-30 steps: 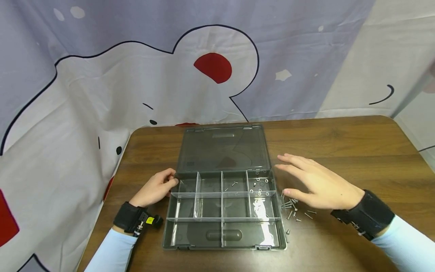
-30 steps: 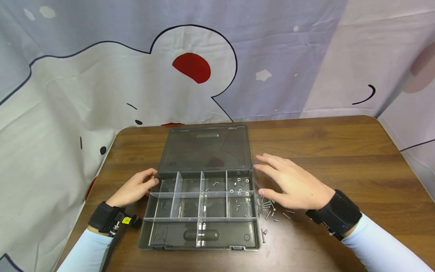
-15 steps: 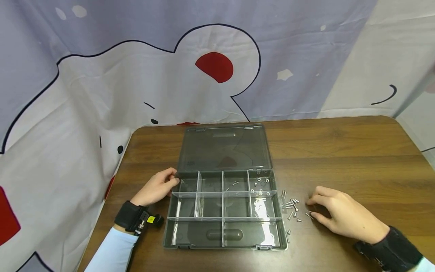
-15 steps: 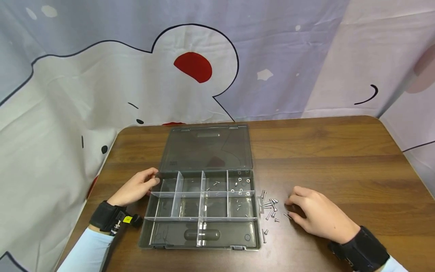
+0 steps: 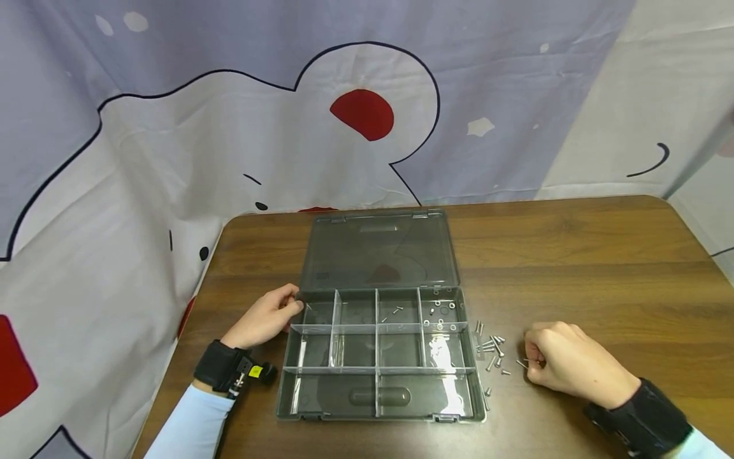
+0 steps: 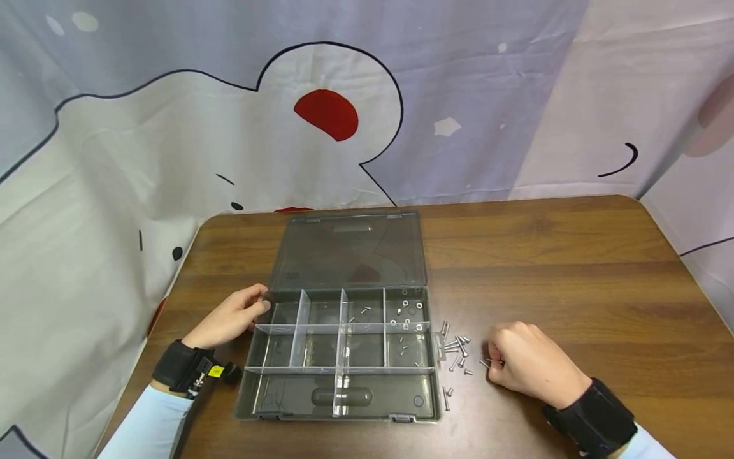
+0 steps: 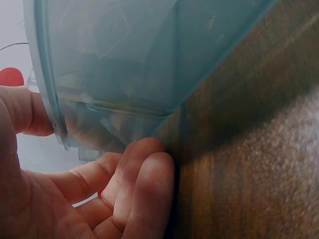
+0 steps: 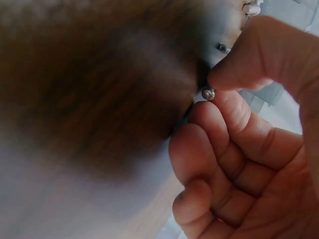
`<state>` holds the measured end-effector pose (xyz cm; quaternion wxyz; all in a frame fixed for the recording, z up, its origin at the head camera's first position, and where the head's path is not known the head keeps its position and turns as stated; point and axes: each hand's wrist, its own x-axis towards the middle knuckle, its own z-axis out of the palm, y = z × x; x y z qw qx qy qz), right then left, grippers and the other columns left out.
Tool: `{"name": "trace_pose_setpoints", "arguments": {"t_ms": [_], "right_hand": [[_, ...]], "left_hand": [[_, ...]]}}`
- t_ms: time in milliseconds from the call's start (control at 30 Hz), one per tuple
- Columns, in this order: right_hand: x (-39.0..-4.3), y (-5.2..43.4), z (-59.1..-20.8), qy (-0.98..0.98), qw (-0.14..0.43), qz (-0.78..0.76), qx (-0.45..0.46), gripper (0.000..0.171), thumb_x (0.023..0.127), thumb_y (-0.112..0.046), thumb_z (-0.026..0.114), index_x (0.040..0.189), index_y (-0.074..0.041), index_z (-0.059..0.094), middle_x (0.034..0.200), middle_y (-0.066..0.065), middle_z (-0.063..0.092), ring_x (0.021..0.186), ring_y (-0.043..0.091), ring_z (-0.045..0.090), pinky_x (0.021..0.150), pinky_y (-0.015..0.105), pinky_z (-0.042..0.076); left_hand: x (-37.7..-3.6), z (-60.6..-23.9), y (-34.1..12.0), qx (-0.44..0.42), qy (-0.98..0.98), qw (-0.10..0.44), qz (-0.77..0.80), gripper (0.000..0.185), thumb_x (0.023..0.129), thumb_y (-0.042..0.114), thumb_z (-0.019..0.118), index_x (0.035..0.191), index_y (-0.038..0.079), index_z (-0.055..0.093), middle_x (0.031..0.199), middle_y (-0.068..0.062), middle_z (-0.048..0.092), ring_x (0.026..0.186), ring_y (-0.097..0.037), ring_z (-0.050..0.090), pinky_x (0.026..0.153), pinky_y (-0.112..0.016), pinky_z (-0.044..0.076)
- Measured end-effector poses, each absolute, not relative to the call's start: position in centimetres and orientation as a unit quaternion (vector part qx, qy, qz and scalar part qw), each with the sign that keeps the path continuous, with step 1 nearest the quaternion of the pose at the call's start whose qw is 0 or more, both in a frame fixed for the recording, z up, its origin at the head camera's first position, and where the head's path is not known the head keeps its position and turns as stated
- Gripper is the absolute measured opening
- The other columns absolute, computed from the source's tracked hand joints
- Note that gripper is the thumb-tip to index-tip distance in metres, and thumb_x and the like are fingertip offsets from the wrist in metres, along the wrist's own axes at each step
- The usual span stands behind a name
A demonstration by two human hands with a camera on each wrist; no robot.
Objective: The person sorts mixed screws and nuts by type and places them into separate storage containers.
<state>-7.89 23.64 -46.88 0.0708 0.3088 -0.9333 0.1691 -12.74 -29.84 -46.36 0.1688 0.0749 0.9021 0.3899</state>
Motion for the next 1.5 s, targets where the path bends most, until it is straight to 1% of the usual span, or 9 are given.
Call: {"name": "trace_pose_setpoints", "arguments": {"t_ms": [100, 267, 500, 600, 800, 1300, 1367, 1433, 1500], "right_hand": [[-8.0, 23.4, -46.5, -0.939, 0.062, 0.159, 0.299, 0.040, 0.054, -0.006, 0.074, 0.061, -0.029, 0.042, 0.060, -0.021, 0.035, 0.056, -0.005, 0.031, 0.050, 0.018, 0.029], [-8.7, 22.5, -45.3, -0.924, 0.100, 0.180, 0.322, 0.038, 0.054, -0.004, 0.069, 0.064, -0.028, 0.041, 0.063, -0.023, 0.029, 0.057, -0.007, 0.029, 0.051, 0.015, 0.026], [-10.0, 19.2, -42.3, -0.867, 0.159, 0.245, 0.403, 0.036, 0.059, -0.001, 0.069, 0.073, -0.028, 0.051, 0.069, -0.021, 0.047, 0.062, -0.008, 0.043, 0.054, 0.009, 0.037], [-10.3, 17.4, -41.1, -0.850, 0.154, 0.266, 0.428, 0.035, 0.062, 0.002, 0.070, 0.076, -0.026, 0.053, 0.074, -0.020, 0.052, 0.066, -0.005, 0.051, 0.059, 0.009, 0.043], [-10.7, 14.1, -39.9, -0.812, 0.144, 0.306, 0.475, 0.034, 0.068, 0.005, 0.073, 0.082, -0.024, 0.060, 0.080, -0.017, 0.057, 0.068, -0.006, 0.050, 0.059, 0.007, 0.042], [-10.8, 9.0, -39.6, -0.785, 0.129, 0.305, 0.523, 0.028, 0.072, 0.004, 0.073, 0.079, -0.019, 0.059, 0.077, -0.011, 0.055, 0.068, -0.003, 0.050, 0.062, 0.010, 0.043], [-10.7, 8.9, -39.7, -0.788, 0.120, 0.298, 0.526, 0.026, 0.075, 0.000, 0.078, 0.085, -0.019, 0.062, 0.081, -0.011, 0.058, 0.070, -0.001, 0.054, 0.065, 0.014, 0.048], [-10.5, 9.2, -39.7, -0.802, 0.096, 0.270, 0.525, 0.028, 0.081, -0.018, 0.083, 0.104, -0.017, 0.068, 0.101, -0.008, 0.066, 0.087, 0.004, 0.064, 0.078, 0.022, 0.054], [-10.1, 9.6, -39.7, -0.819, 0.060, 0.234, 0.520, 0.060, 0.084, -0.042, 0.084, 0.133, -0.015, 0.062, 0.134, -0.001, 0.064, 0.116, 0.014, 0.066, 0.097, 0.035, 0.055]], "left_hand": [[-12.8, -46.5, -29.8, 0.075, 0.903, 0.170, 0.388, 0.028, 0.106, 0.022, 0.051, 0.127, 0.005, 0.058, 0.079, -0.002, 0.054, 0.067, -0.019, 0.062, 0.063, -0.029, 0.049], [-12.8, -46.6, -29.8, 0.075, 0.901, 0.173, 0.391, 0.025, 0.106, 0.021, 0.051, 0.126, 0.005, 0.057, 0.077, -0.002, 0.053, 0.069, -0.021, 0.063, 0.066, -0.031, 0.051], [-12.8, -46.7, -29.8, 0.074, 0.901, 0.172, 0.392, 0.022, 0.106, 0.020, 0.051, 0.121, 0.006, 0.057, 0.076, -0.001, 0.050, 0.069, -0.020, 0.064, 0.066, -0.032, 0.053], [-12.8, -46.6, -29.8, 0.075, 0.901, 0.172, 0.391, 0.021, 0.106, 0.020, 0.051, 0.120, 0.006, 0.057, 0.076, -0.002, 0.050, 0.068, -0.020, 0.063, 0.066, -0.031, 0.052], [-12.7, -46.5, -29.8, 0.075, 0.899, 0.173, 0.395, 0.021, 0.106, 0.020, 0.051, 0.120, 0.005, 0.057, 0.075, -0.002, 0.050, 0.068, -0.020, 0.063, 0.066, -0.031, 0.052], [-12.7, -46.4, -29.7, 0.071, 0.900, 0.172, 0.394, 0.018, 0.106, 0.018, 0.051, 0.117, 0.006, 0.058, 0.072, 0.000, 0.049, 0.068, -0.020, 0.063, 0.066, -0.031, 0.053], [-12.7, -46.4, -29.7, 0.070, 0.901, 0.172, 0.393, 0.018, 0.106, 0.018, 0.051, 0.118, 0.006, 0.058, 0.072, 0.000, 0.049, 0.068, -0.020, 0.063, 0.066, -0.031, 0.053], [-12.7, -46.4, -29.7, 0.072, 0.901, 0.171, 0.392, 0.020, 0.106, 0.019, 0.051, 0.118, 0.006, 0.058, 0.072, 0.000, 0.049, 0.068, -0.019, 0.063, 0.067, -0.031, 0.053], [-12.6, -46.3, -29.7, 0.074, 0.901, 0.168, 0.392, 0.021, 0.106, 0.019, 0.051, 0.119, 0.005, 0.058, 0.071, 0.000, 0.049, 0.068, -0.018, 0.063, 0.067, -0.030, 0.053]]}}
